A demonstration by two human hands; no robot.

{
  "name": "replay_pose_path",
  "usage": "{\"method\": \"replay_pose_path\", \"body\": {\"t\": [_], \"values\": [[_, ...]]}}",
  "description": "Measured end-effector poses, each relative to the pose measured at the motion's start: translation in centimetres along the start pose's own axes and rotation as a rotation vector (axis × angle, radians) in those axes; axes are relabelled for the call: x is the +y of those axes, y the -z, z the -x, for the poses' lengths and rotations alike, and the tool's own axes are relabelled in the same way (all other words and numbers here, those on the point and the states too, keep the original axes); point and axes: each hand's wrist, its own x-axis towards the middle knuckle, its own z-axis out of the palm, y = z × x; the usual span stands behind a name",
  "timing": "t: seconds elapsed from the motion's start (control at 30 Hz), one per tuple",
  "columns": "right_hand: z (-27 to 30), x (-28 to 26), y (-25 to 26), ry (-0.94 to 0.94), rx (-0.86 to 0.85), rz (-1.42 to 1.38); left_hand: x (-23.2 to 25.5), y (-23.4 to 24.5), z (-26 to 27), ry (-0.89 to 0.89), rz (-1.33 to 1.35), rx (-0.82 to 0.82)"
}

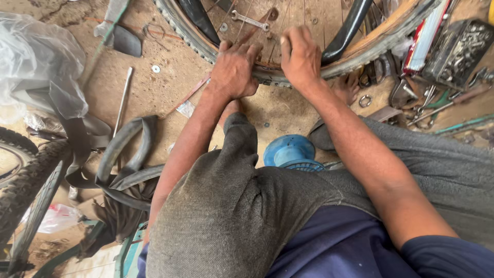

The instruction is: The person is repairing a bicycle wheel by removing the tire from the rim, inspecting the inner tube, and reassembling the wheel. They use their hands to manipulate the tire and tube, and a wrench to adjust the hub.

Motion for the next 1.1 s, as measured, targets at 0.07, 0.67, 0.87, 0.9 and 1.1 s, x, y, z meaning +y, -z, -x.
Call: {"method": "replay_pose_path", "body": {"t": [0.07,0.67,0.87,0.9,1.1], "values": [[-0.7,0.1,-0.8,0.05,-0.006,0.033,-0.2,0.5,0.0,-0.07,-0.039,0.121],[-3.7,-2.5,-4.9,-0.303,-0.514,-0.033,-1.7,-0.1,-0.5,0.077,0.017,-0.048],[-3.9,-2.5,-4.4,-0.445,-0.475,-0.345,-2.4,-0.2,-0.4,0.151,0.087,-0.091],[-4.0,-2.6,-4.3,-0.41,-0.451,-0.365,-2.5,-0.4,-0.5,0.115,0.082,-0.03],[-3.7,-3.8,-3.0,-0.541,-0.564,-0.243,-2.4,-1.6,0.0,0.194,0.158,-0.112]]}}
